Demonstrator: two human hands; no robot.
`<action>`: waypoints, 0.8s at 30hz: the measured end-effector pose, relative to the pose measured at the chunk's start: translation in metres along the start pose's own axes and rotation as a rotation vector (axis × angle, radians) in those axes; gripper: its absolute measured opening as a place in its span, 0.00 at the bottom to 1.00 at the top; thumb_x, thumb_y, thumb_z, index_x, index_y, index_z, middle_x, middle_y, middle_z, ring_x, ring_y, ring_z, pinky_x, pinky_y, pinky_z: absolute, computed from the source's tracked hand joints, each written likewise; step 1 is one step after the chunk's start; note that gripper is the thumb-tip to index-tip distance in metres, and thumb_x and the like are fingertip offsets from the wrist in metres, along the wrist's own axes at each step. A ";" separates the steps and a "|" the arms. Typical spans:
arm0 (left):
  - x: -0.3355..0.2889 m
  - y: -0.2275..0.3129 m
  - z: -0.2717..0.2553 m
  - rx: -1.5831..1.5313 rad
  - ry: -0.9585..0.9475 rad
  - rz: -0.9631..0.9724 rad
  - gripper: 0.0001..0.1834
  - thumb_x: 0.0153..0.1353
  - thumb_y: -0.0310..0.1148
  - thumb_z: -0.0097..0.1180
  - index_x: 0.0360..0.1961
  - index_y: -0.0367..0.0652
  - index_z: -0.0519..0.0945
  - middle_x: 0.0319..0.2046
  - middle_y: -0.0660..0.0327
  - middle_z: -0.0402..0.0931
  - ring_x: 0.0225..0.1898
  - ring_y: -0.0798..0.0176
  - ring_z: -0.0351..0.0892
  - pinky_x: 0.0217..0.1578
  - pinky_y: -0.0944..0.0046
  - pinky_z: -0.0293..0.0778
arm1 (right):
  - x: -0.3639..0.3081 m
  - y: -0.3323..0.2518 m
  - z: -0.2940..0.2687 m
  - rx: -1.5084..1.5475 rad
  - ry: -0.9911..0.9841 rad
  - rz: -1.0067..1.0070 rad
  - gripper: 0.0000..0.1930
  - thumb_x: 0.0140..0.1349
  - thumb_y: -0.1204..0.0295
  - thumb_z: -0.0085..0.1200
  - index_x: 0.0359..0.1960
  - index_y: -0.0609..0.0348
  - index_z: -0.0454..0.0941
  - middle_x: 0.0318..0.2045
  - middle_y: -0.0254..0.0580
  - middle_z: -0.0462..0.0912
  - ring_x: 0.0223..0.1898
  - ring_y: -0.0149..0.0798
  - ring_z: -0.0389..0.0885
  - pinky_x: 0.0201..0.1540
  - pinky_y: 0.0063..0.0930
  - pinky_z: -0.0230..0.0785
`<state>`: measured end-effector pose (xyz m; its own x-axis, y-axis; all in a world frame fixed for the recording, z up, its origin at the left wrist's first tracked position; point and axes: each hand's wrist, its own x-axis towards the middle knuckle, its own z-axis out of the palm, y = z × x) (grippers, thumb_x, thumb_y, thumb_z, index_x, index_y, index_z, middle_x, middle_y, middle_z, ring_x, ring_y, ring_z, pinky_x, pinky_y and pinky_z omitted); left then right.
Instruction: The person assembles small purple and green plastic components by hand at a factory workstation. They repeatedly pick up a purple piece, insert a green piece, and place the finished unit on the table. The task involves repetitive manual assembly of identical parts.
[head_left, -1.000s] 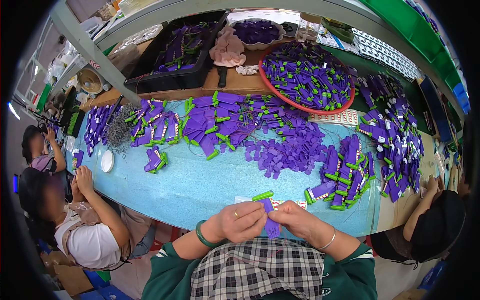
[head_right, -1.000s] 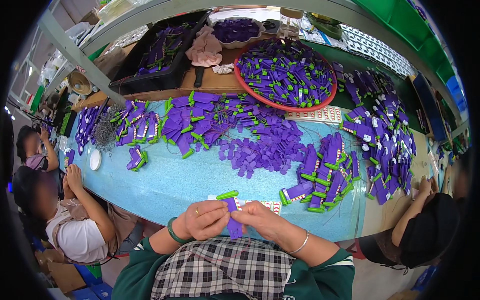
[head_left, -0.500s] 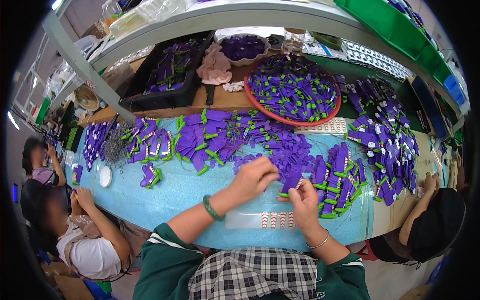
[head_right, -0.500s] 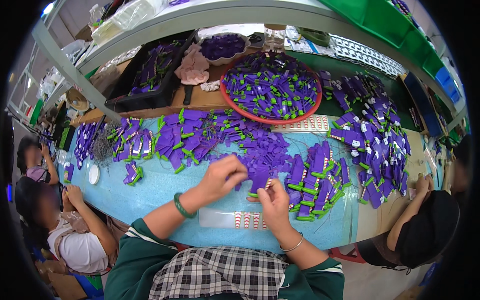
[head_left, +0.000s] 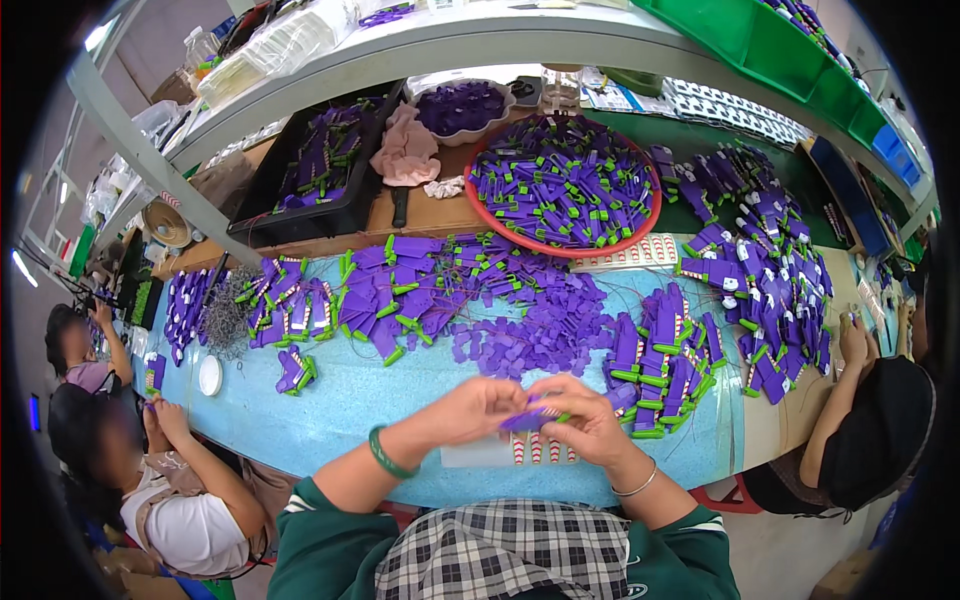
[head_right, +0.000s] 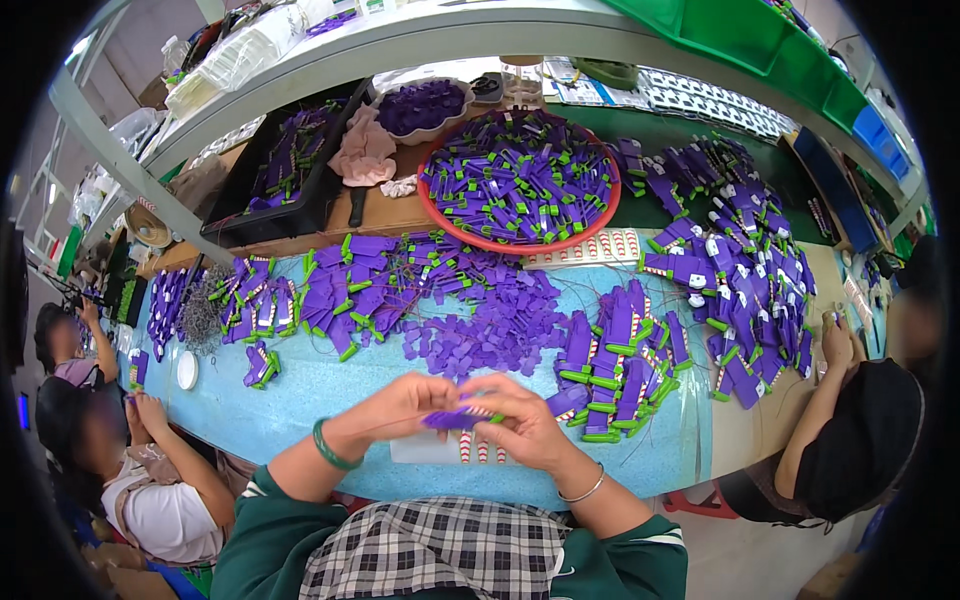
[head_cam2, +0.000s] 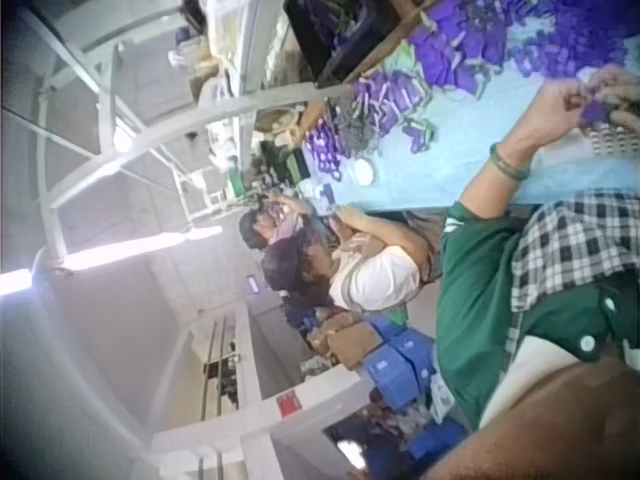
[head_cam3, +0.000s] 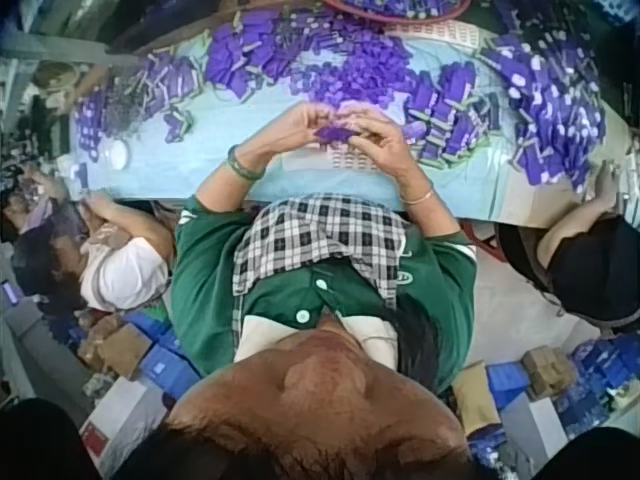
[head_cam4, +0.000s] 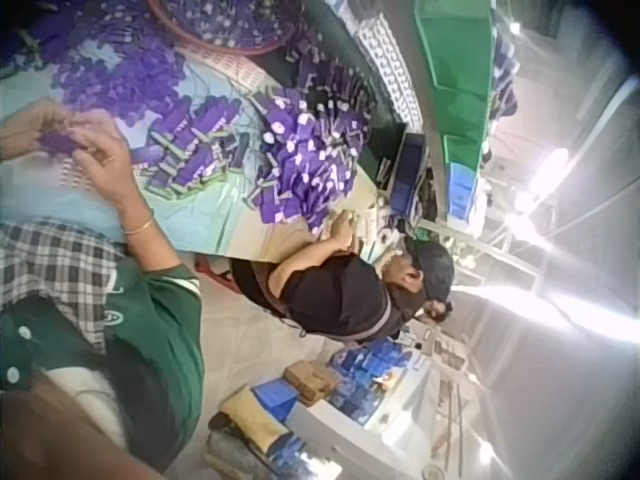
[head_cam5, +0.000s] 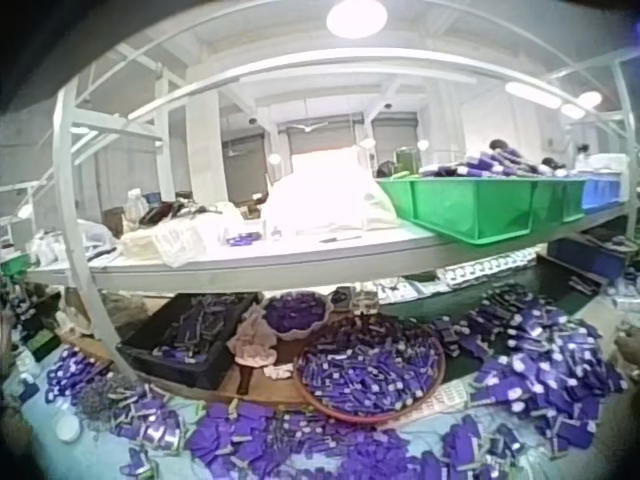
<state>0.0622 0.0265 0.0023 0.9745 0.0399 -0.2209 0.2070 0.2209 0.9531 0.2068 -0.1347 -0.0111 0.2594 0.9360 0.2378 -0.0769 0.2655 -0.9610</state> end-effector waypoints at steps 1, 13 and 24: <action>-0.012 -0.006 0.006 -0.101 0.012 -0.039 0.04 0.63 0.24 0.53 0.39 0.37 0.75 0.30 0.63 0.79 0.31 0.70 0.78 0.33 0.70 0.74 | -0.002 0.007 0.002 0.057 -0.059 0.032 0.13 0.58 0.84 0.52 0.45 0.65 0.78 0.51 0.43 0.69 0.42 0.31 0.77 0.38 0.24 0.79; -0.036 -0.048 0.039 -0.149 0.562 0.466 0.12 0.56 0.15 0.55 0.42 0.34 0.76 0.38 0.58 0.77 0.42 0.65 0.76 0.45 0.64 0.74 | -0.023 0.023 0.044 0.803 0.191 0.548 0.13 0.63 0.75 0.54 0.49 0.63 0.75 0.39 0.36 0.80 0.37 0.29 0.79 0.35 0.21 0.75; -0.043 -0.042 0.030 -0.368 0.535 0.349 0.09 0.54 0.13 0.56 0.36 0.33 0.79 0.36 0.59 0.74 0.39 0.66 0.78 0.42 0.68 0.77 | -0.022 -0.006 0.037 -0.676 0.147 -0.087 0.22 0.49 0.84 0.61 0.47 0.52 0.82 0.22 0.35 0.69 0.24 0.32 0.70 0.25 0.26 0.62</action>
<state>0.0143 -0.0139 -0.0215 0.7833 0.6168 -0.0774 -0.2418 0.4170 0.8761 0.1660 -0.1479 -0.0053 0.3686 0.8642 0.3425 0.5536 0.0919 -0.8277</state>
